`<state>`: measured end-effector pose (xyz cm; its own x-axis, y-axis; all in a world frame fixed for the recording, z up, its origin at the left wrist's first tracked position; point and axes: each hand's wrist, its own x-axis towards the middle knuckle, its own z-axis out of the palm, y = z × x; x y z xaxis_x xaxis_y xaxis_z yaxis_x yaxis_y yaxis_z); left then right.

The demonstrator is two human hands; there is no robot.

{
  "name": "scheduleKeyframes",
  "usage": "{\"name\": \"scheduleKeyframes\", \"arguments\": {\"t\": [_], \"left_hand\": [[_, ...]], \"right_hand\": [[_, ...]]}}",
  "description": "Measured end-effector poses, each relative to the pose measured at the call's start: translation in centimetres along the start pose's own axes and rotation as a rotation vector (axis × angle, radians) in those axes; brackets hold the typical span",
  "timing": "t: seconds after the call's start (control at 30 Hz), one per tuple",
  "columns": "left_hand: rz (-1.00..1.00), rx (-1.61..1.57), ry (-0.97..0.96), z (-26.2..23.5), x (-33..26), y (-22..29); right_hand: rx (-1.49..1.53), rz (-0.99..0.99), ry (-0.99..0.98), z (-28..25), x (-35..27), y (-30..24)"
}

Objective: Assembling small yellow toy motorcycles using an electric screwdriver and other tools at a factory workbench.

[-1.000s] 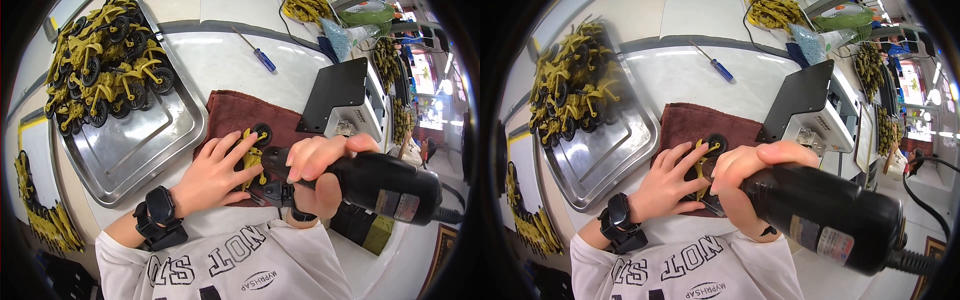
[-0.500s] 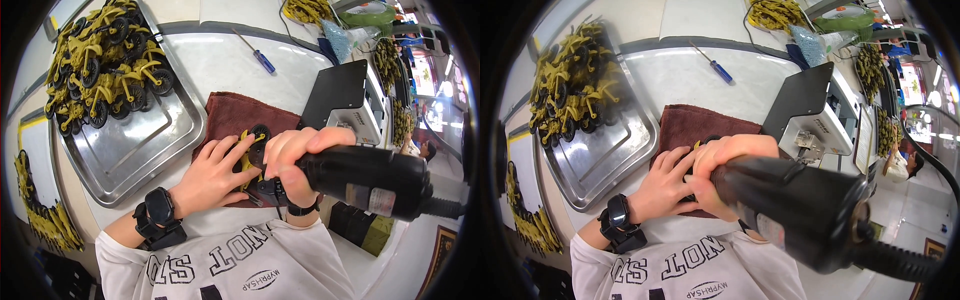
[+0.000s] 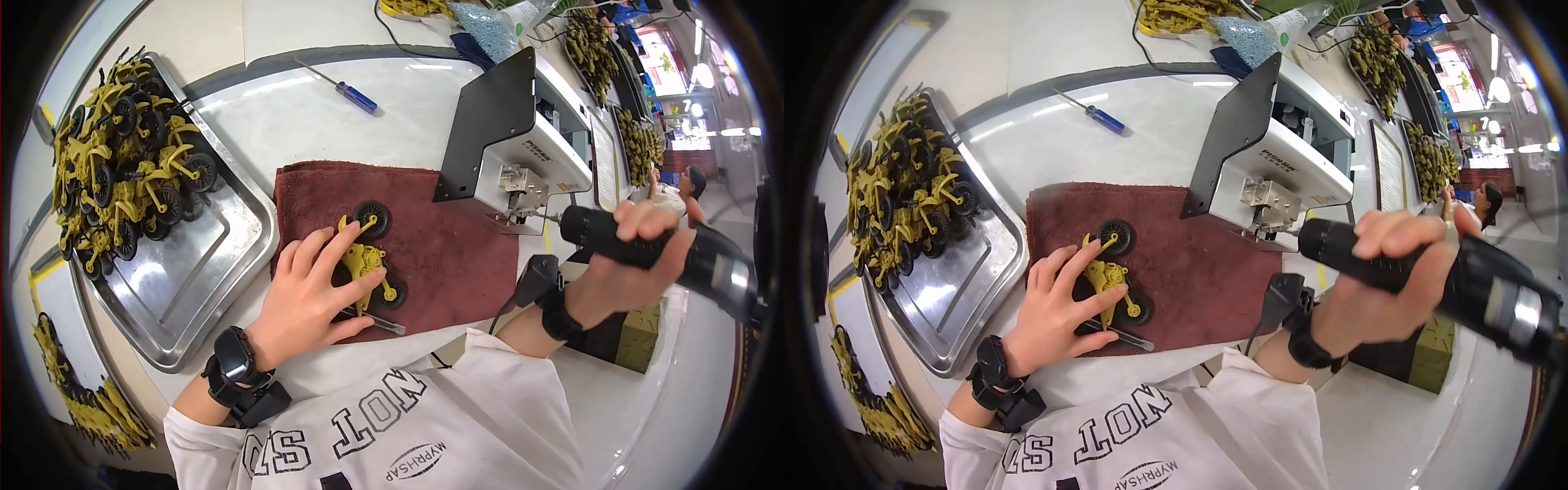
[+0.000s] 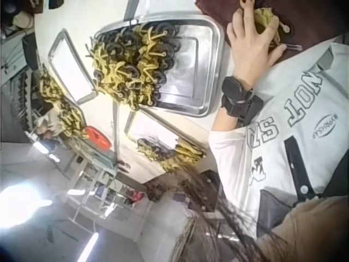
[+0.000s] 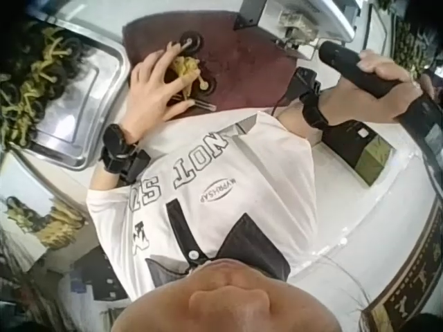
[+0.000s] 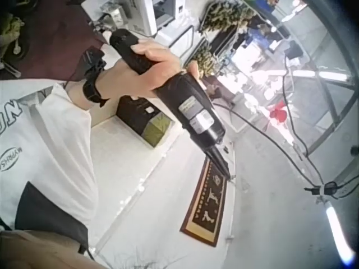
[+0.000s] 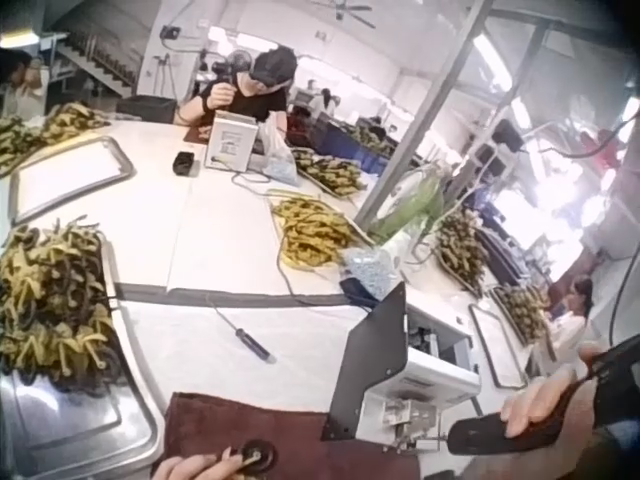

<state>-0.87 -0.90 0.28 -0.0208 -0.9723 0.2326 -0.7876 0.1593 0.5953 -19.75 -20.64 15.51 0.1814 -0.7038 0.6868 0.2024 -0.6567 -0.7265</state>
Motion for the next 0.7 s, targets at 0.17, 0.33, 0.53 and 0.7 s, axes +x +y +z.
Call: {"name": "scheduleKeyframes", "arguments": {"t": [0.17,0.33,0.53,0.7], "left_hand": [[0.009,0.009,-0.001,0.2,0.0,0.2],[-0.022,0.01,0.023,-0.1,-0.4,-0.1],[0.034,-0.023,0.003,-0.5,0.4,0.4],[0.005,-0.006,0.02,0.0,-0.4,-0.3]], "right_hand": [[-0.098,0.096,0.062,0.4,-0.3,2.9],[-0.106,0.153,0.133,2.2,-1.3,2.7],[0.462,0.222,-0.206,5.0,-4.9,-0.8],[0.543,0.275,-0.315,9.1,-5.7,2.9]]}}
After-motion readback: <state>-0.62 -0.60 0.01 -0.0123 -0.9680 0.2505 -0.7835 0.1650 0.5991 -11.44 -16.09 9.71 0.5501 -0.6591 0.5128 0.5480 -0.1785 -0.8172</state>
